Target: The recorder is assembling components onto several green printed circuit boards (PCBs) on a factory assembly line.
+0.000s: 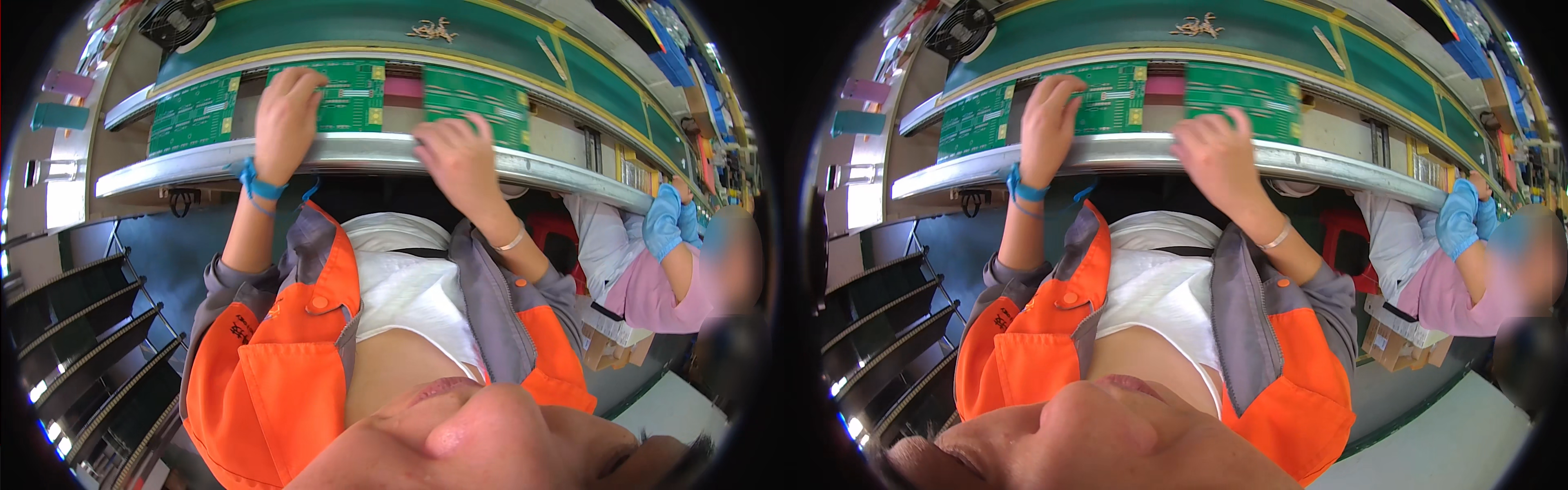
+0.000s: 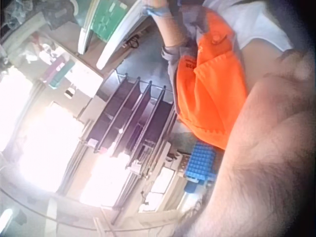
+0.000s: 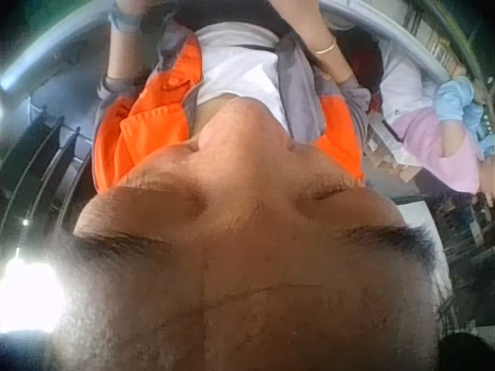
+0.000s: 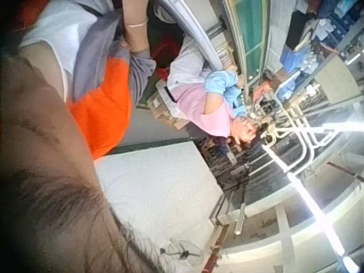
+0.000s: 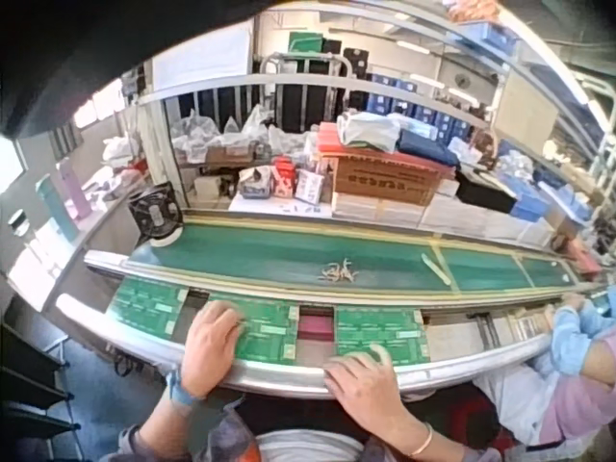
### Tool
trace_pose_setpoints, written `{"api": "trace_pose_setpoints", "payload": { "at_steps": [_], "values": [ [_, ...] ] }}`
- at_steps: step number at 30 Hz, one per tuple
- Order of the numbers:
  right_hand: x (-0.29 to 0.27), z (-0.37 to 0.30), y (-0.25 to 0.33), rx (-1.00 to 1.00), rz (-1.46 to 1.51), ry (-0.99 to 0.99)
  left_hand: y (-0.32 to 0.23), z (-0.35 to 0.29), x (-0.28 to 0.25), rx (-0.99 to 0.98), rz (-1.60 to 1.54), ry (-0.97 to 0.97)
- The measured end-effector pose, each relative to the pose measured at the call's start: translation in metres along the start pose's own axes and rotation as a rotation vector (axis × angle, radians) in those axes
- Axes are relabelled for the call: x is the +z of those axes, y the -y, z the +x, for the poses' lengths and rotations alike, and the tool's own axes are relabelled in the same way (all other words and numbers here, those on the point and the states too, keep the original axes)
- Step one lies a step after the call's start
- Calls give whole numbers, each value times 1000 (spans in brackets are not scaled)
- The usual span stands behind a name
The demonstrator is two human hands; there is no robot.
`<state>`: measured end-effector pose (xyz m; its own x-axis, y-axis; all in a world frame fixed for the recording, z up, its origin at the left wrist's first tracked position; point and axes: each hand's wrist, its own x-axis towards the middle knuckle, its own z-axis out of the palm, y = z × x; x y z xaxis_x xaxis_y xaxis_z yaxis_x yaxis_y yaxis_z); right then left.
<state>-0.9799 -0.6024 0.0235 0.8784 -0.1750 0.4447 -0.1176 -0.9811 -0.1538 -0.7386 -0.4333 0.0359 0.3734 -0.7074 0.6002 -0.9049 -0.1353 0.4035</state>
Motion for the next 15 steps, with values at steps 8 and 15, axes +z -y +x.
{"api": "trace_pose_setpoints", "payload": {
  "at_steps": [8,15],
  "values": [
    [23,43,48,-182,124,88,111,-53,-75,-317,456,-238],
    [34,52,68,-178,149,221,233,-74,-111,-556,688,-119]
  ]
}}
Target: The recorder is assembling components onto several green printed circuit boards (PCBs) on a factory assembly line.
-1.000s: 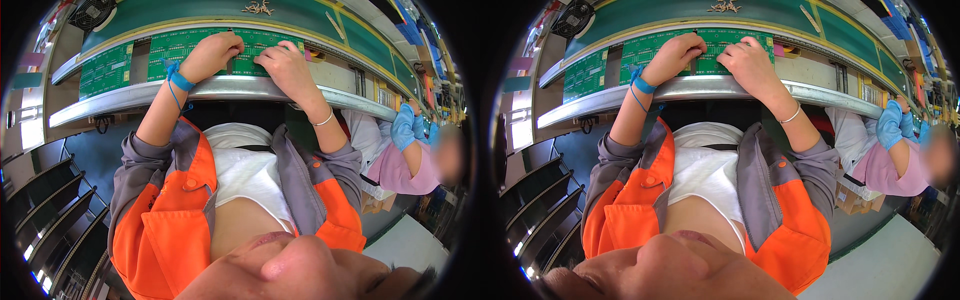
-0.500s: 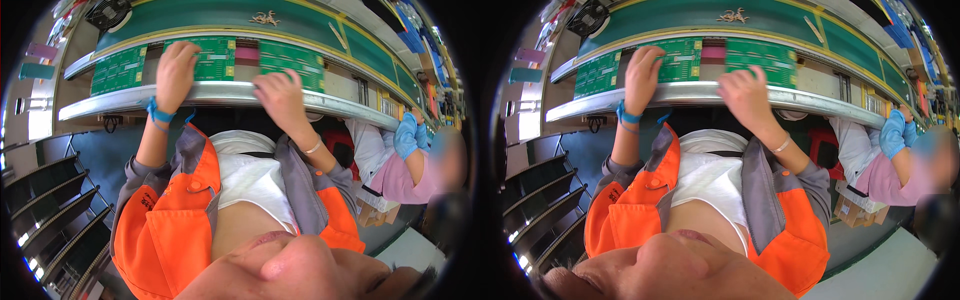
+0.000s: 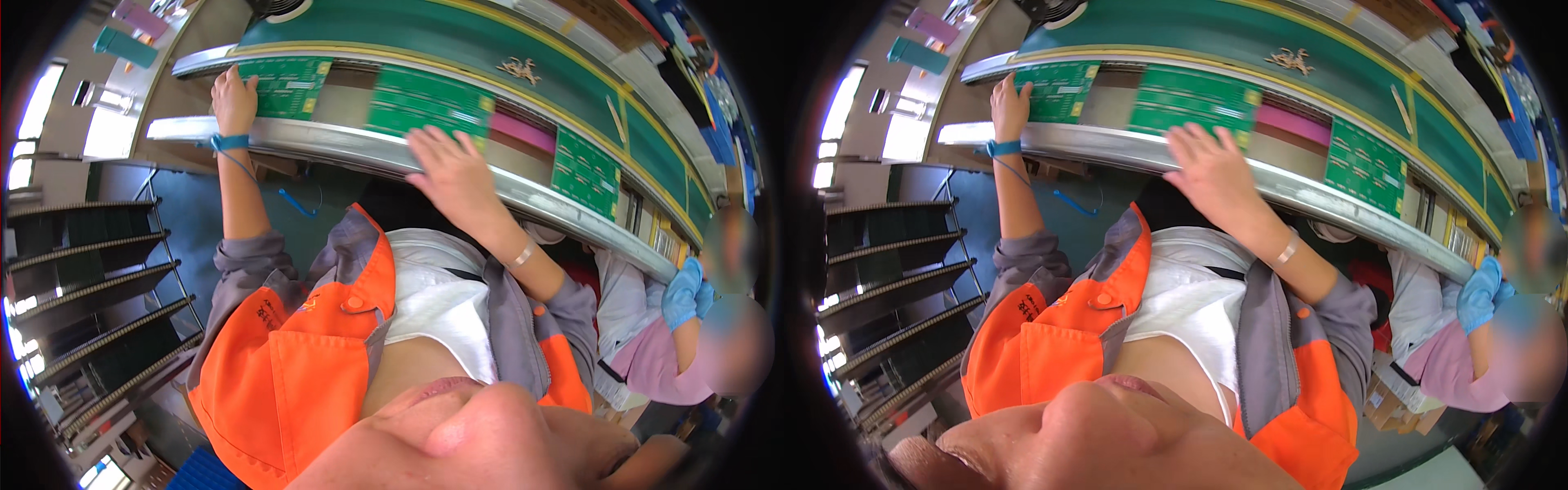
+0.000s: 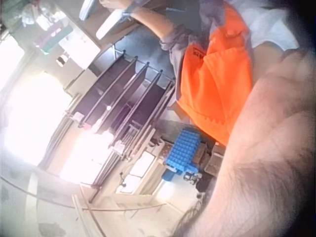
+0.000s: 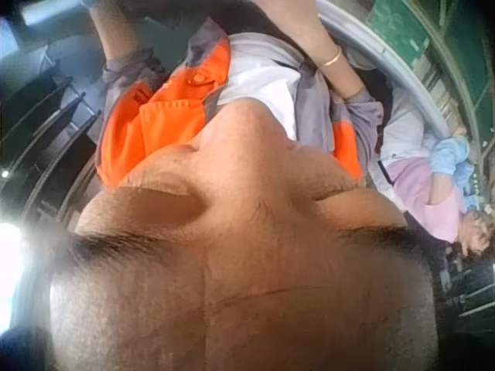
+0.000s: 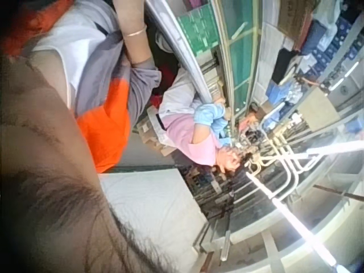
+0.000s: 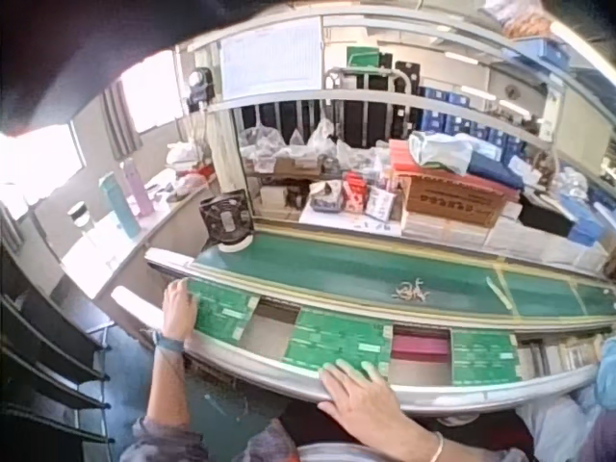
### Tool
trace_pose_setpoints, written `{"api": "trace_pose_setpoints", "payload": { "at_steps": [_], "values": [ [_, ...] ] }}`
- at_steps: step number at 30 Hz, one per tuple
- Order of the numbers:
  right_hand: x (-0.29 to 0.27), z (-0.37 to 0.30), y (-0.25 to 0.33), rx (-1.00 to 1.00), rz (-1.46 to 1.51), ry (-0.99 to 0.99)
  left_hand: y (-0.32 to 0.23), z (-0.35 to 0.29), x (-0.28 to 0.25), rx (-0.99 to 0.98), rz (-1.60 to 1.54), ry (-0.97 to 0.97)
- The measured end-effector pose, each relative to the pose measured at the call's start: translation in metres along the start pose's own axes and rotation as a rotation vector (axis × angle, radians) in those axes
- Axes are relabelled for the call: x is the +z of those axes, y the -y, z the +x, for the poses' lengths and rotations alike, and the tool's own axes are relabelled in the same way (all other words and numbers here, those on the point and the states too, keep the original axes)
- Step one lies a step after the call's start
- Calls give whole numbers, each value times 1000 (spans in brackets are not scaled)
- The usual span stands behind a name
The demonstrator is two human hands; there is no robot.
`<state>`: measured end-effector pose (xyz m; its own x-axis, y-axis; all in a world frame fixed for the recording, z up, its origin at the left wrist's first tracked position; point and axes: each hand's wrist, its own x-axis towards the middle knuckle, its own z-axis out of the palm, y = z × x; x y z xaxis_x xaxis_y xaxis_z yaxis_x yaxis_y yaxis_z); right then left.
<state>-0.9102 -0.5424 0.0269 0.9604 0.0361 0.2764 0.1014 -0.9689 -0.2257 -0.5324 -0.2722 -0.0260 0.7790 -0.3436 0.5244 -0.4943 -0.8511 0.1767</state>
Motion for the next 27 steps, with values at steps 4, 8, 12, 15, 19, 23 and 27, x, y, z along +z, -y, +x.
{"api": "trace_pose_setpoints", "payload": {
  "at_steps": [4,8,12,15,19,23,27],
  "values": [
    [-38,-42,-24,179,-146,-24,82,40,-4,-180,-353,329],
    [-59,-73,-49,349,-209,-34,97,61,-2,-517,-1068,794],
    [-73,-87,-53,430,-276,56,100,63,-5,-474,-1221,909],
    [-75,-41,-45,383,-175,-10,101,68,-18,-466,-1299,898],
    [-16,56,-22,276,682,-79,55,59,-49,-371,-1348,654],
    [30,141,-10,708,1507,161,14,39,-65,-328,-1394,580],
    [69,160,-22,701,1613,154,-6,23,-77,-323,-1506,610]
  ]
}}
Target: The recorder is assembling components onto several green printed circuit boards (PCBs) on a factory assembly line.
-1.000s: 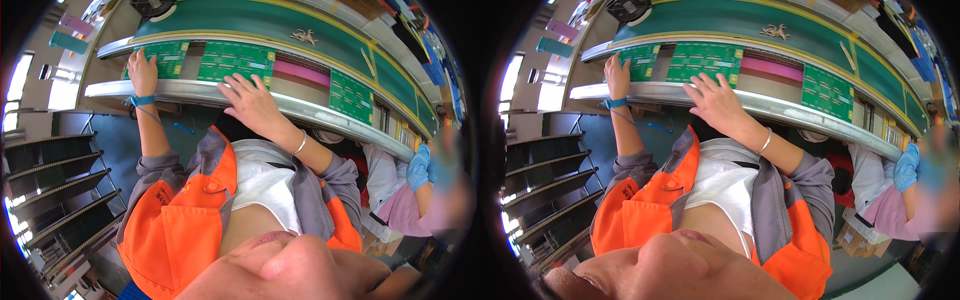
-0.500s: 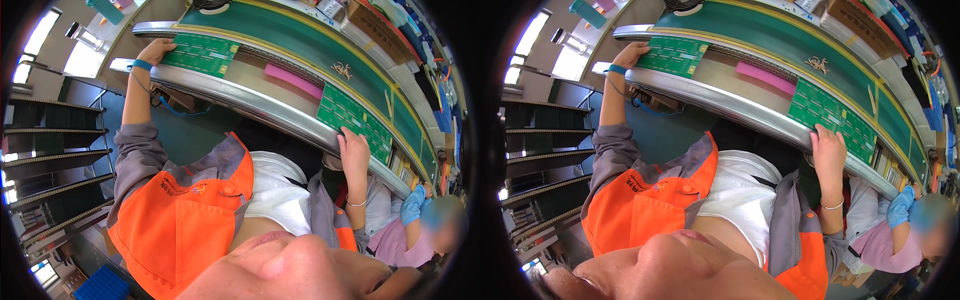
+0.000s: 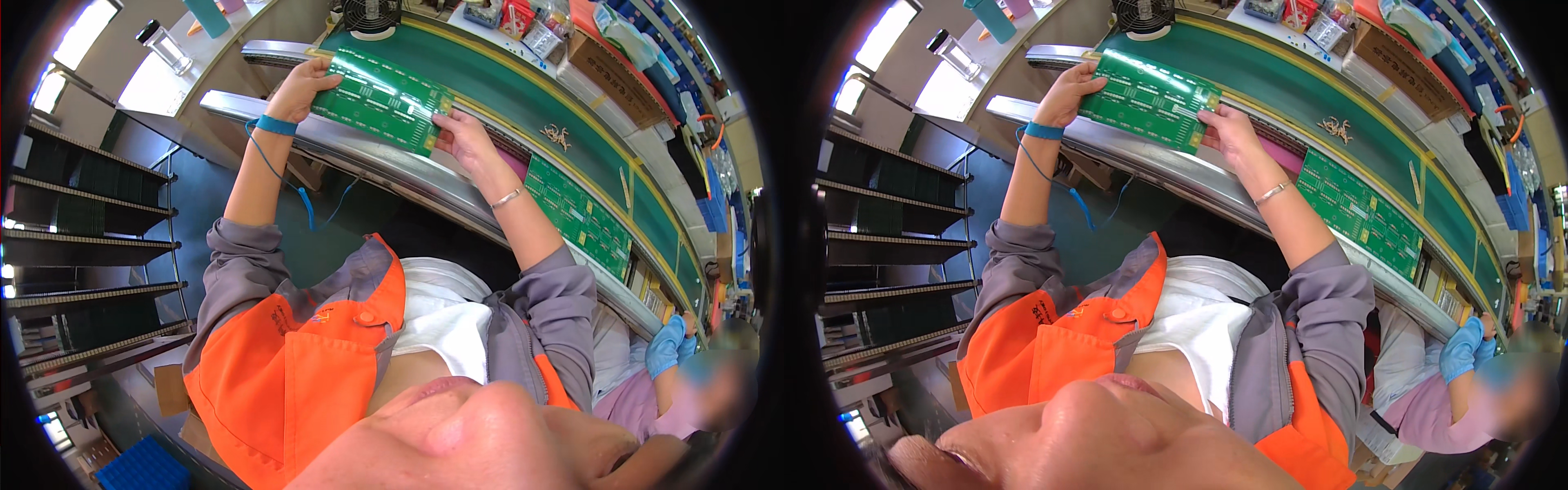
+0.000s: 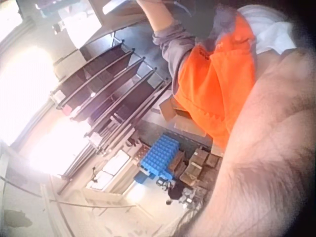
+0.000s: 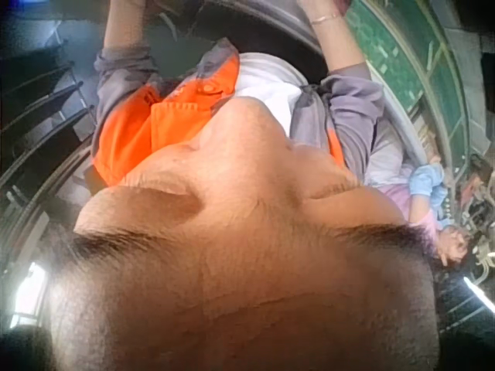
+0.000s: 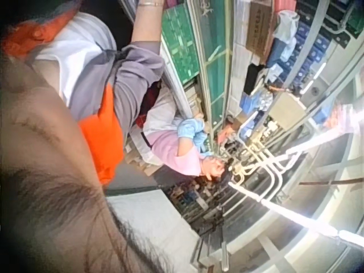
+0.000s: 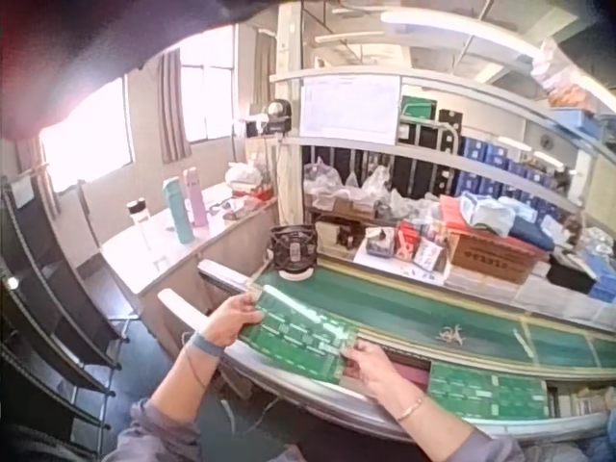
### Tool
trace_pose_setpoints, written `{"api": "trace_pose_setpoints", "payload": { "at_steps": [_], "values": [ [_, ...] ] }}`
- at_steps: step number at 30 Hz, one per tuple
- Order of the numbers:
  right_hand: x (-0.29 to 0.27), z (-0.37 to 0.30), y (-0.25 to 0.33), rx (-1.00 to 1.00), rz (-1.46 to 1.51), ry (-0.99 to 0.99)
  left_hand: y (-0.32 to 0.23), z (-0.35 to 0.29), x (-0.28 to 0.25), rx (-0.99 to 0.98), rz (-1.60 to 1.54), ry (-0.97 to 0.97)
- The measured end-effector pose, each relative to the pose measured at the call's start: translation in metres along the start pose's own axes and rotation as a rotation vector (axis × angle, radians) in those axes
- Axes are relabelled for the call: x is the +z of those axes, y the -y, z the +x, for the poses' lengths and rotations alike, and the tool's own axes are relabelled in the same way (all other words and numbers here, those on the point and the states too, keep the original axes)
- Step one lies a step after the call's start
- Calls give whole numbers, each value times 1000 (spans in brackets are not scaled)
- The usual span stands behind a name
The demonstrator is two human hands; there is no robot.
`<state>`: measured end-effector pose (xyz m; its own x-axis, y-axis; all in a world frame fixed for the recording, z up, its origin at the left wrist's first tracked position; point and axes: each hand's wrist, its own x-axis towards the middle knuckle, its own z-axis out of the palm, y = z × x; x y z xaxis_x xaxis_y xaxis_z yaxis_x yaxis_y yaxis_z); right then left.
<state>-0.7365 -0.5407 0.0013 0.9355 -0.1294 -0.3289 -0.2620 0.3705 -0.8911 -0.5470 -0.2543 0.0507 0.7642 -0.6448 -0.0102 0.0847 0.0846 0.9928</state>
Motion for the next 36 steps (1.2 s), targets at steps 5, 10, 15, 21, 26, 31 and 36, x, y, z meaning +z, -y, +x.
{"api": "trace_pose_setpoints", "payload": {
  "at_steps": [5,10,15,21,26,31,36],
  "values": [
    [-9,-18,6,-45,13,-44,-3,-17,11,-2,-85,49],
    [-22,-33,3,-103,25,-53,-3,-16,20,-78,-114,46],
    [-37,-53,11,-140,-11,-113,20,6,-2,-73,-14,-13],
    [-34,-51,7,-79,134,-40,30,8,11,-93,-90,-3],
    [-27,-39,-4,-100,110,-127,33,6,28,-124,-249,36],
    [-38,-53,-6,-160,36,-217,59,39,-13,-102,-69,-41],
    [-51,-62,-7,-138,59,-253,74,71,-88,-254,366,-261]
  ]
}}
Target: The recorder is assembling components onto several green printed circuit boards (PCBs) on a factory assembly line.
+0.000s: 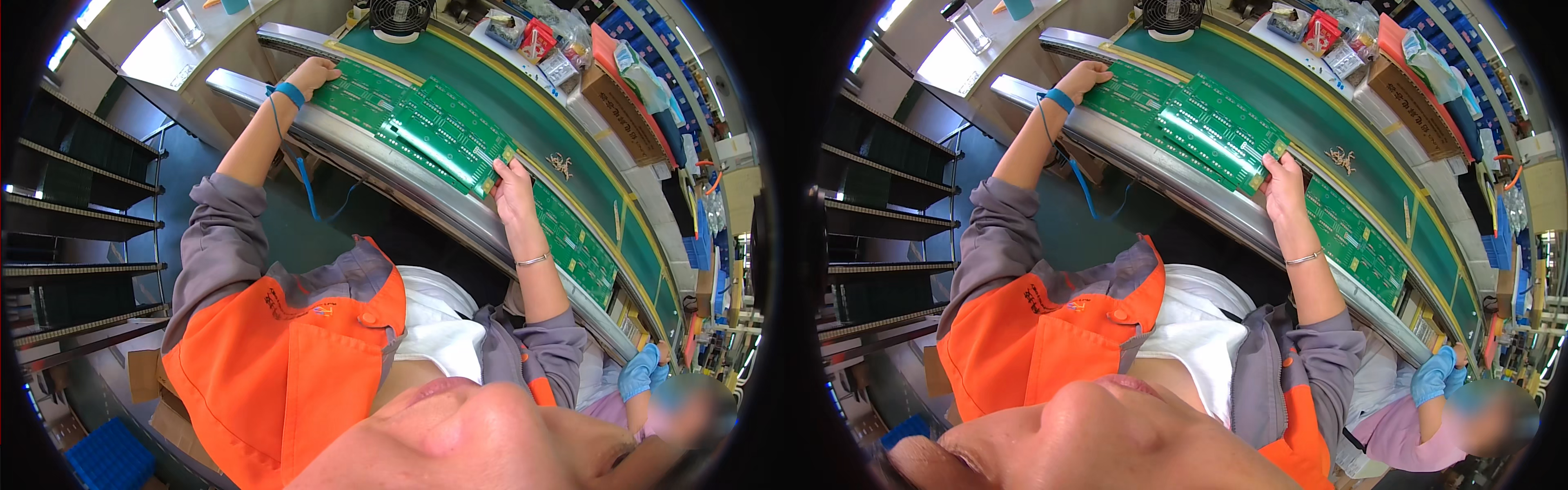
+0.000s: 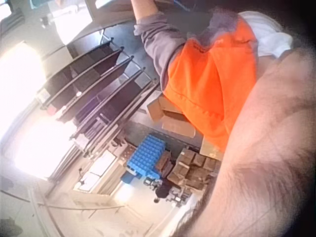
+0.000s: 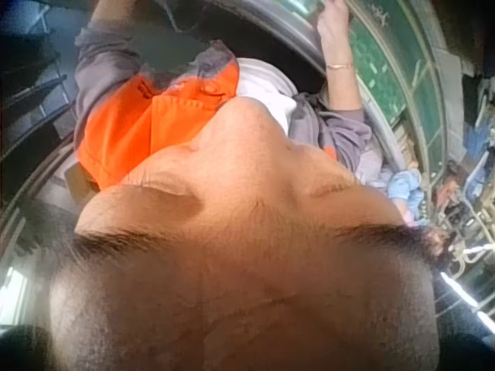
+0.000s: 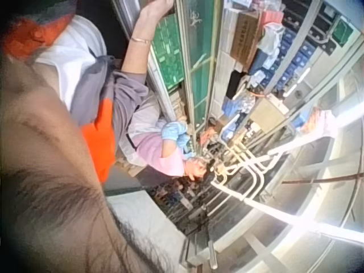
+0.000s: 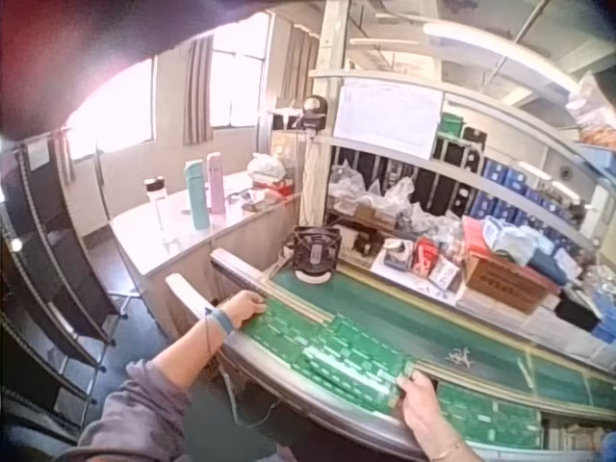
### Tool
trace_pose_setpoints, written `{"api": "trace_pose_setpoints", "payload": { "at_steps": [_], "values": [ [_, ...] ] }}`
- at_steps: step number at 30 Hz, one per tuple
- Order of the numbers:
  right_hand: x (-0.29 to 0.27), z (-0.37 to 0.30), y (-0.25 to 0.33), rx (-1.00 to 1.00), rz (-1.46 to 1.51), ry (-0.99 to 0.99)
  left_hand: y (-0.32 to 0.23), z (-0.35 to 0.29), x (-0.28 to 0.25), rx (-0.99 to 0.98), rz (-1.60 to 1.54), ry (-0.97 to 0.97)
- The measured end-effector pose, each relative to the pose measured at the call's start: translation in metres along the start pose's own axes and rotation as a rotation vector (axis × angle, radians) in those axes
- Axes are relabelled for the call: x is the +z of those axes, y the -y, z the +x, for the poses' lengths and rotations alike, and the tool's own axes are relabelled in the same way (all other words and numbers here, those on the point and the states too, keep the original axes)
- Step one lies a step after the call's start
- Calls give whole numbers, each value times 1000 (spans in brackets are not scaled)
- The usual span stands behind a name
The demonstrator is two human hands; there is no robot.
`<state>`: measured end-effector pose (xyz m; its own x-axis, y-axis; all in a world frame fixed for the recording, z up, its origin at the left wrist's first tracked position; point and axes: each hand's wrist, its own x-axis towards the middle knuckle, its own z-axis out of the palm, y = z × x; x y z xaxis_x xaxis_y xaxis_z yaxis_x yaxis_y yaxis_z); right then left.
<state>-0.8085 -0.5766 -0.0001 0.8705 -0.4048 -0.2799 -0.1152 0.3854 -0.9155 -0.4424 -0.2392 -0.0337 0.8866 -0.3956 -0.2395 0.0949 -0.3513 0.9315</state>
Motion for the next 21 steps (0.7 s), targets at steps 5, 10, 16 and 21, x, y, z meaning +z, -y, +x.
{"api": "trace_pose_setpoints", "payload": {
  "at_steps": [5,10,16,21],
  "values": [
    [-5,6,-5,26,12,17,16,11,-15,20,127,3],
    [-2,1,-5,34,58,-31,-37,-58,46,910,753,-524],
    [-2,3,-6,25,87,56,-53,-102,103,76,-273,428],
    [-7,-8,5,76,89,83,-37,-68,84,285,53,164]
  ]
}}
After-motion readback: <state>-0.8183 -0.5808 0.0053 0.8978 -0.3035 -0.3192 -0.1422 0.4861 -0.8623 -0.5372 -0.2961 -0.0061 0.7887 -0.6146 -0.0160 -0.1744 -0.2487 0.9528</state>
